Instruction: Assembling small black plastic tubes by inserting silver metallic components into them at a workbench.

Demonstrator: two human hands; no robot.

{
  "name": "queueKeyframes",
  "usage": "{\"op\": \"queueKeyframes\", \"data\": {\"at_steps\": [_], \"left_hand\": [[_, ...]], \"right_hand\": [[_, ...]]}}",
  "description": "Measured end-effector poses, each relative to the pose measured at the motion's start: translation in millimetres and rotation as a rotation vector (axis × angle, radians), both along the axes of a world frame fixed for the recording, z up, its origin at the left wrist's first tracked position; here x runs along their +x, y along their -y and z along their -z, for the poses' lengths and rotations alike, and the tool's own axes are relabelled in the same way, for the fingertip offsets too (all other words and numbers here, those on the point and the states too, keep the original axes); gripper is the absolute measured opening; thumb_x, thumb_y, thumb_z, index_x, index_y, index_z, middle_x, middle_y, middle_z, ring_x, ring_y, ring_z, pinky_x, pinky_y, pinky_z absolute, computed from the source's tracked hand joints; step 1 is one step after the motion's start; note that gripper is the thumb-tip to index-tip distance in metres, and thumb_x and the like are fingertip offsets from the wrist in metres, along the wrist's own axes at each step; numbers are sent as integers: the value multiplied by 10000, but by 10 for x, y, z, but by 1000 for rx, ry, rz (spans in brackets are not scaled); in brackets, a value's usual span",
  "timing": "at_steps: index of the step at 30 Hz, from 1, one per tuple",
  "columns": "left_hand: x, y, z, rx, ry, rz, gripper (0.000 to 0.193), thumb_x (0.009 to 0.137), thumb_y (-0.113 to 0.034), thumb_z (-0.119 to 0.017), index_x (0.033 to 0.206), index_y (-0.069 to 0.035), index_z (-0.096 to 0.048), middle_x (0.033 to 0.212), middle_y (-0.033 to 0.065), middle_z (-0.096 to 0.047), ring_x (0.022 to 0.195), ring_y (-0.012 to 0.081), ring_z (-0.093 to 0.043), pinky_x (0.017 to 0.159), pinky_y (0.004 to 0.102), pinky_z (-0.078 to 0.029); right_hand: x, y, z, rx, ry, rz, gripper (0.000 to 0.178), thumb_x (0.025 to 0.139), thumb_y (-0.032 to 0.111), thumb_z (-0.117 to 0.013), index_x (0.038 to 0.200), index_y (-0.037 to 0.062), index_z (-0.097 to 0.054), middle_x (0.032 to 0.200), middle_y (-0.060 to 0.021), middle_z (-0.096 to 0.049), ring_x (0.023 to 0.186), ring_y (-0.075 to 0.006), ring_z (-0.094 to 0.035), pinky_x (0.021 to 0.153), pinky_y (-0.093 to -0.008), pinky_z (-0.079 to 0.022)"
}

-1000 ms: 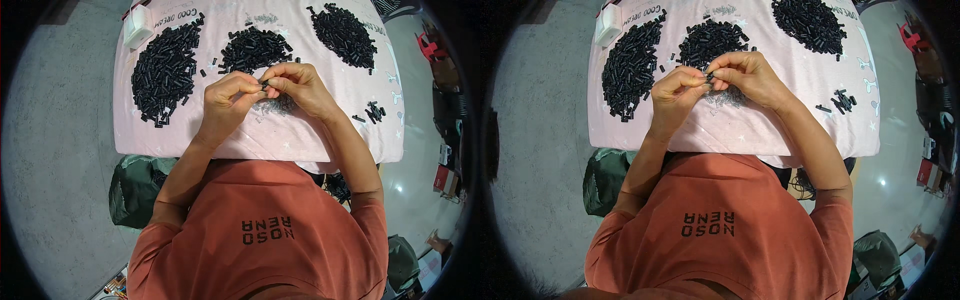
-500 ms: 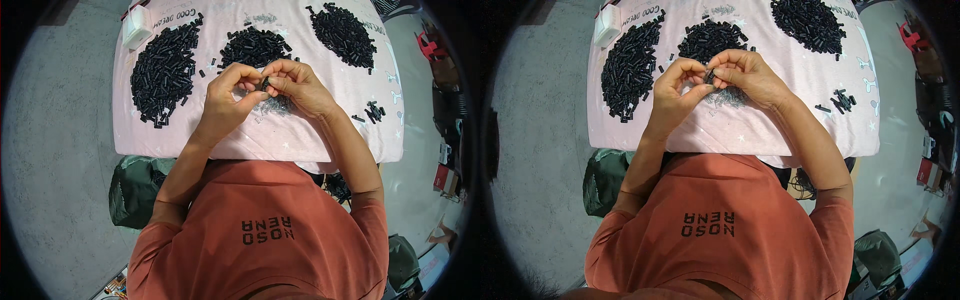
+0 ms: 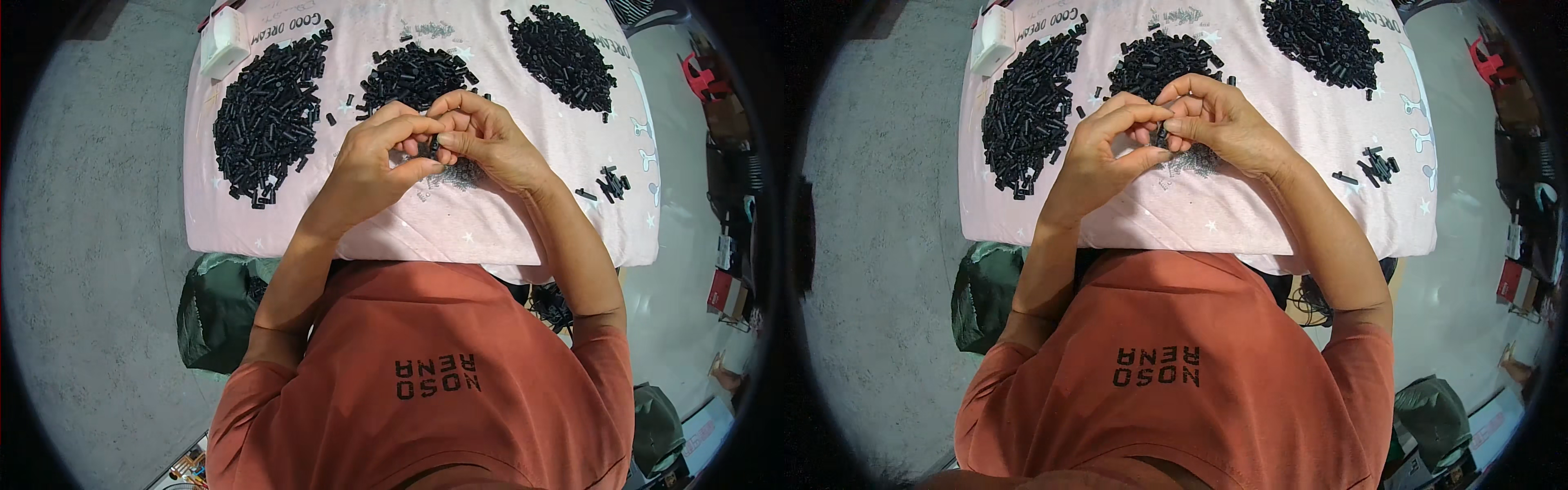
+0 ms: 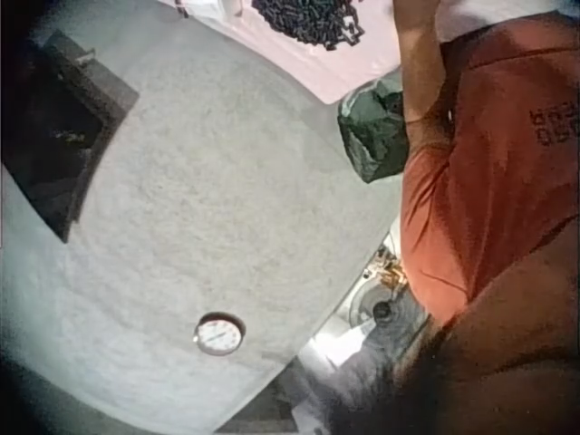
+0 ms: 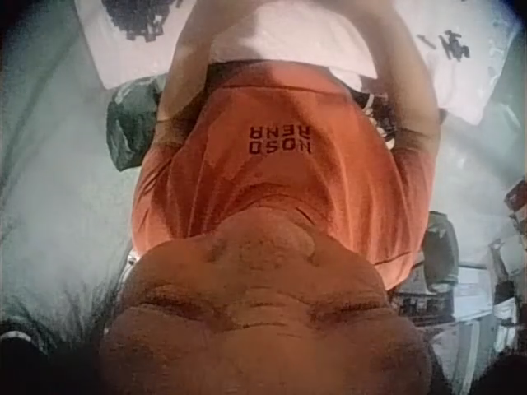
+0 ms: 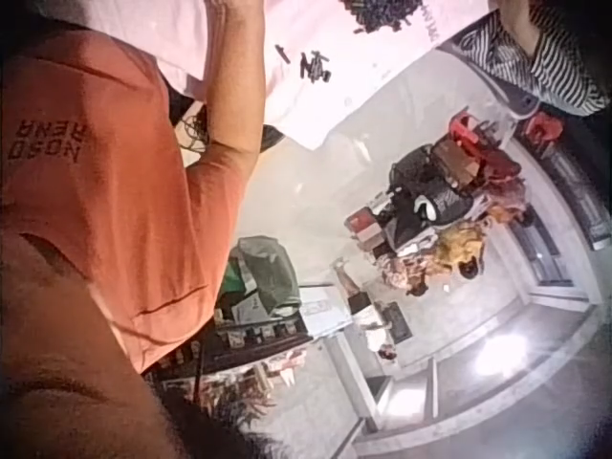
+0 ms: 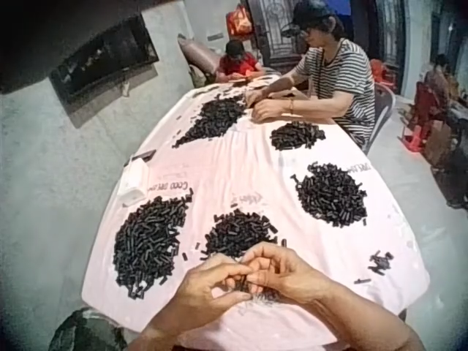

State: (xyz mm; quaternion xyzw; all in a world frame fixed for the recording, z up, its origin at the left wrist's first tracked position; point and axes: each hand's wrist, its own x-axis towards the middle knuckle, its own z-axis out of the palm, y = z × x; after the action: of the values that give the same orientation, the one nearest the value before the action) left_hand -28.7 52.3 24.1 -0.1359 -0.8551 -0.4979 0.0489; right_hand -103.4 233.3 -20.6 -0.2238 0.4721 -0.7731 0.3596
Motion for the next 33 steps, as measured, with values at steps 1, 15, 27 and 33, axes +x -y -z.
{"op": "queueKeyframes", "data": {"at_steps": [1, 15, 27, 33], "left_hand": [[-2, -2, 9, 14, -10, 5, 263, 741, -63, -745, 994, -17, -686, 884, 42, -592, 736, 115, -541, 658, 245, -479], [32, -125, 86, -23, -167, -83, 232, 698, -14, -777, 902, -9, -666, 836, 66, -631, 648, 132, -577, 607, 255, -508], [122, -205, 177, 27, -178, -171, 210, 715, -7, -764, 897, -5, -658, 829, 80, -626, 637, 136, -594, 595, 262, -507], [98, -123, 198, 51, -189, -223, 206, 723, -5, -758, 904, 4, -660, 829, 76, -617, 679, 135, -592, 609, 258, -503]], "right_hand": [[-2, 0, 2, 2, -6, -6, 212, 929, 37, -614, 1129, 15, -549, 815, -28, -615, 722, -78, -593, 684, -205, -507], [-32, -35, 29, -6, 20, -45, 262, 892, 38, -666, 1128, 19, -554, 777, -20, -631, 683, -67, -589, 614, -184, -470], [-48, -68, 9, 4, 17, -108, 288, 873, 43, -692, 1128, 28, -559, 759, -6, -624, 674, -59, -581, 591, -173, -459], [-32, -53, -36, 9, 35, -112, 292, 884, 49, -680, 1151, 25, -564, 808, -27, -660, 705, -65, -607, 595, -174, -469]]}}
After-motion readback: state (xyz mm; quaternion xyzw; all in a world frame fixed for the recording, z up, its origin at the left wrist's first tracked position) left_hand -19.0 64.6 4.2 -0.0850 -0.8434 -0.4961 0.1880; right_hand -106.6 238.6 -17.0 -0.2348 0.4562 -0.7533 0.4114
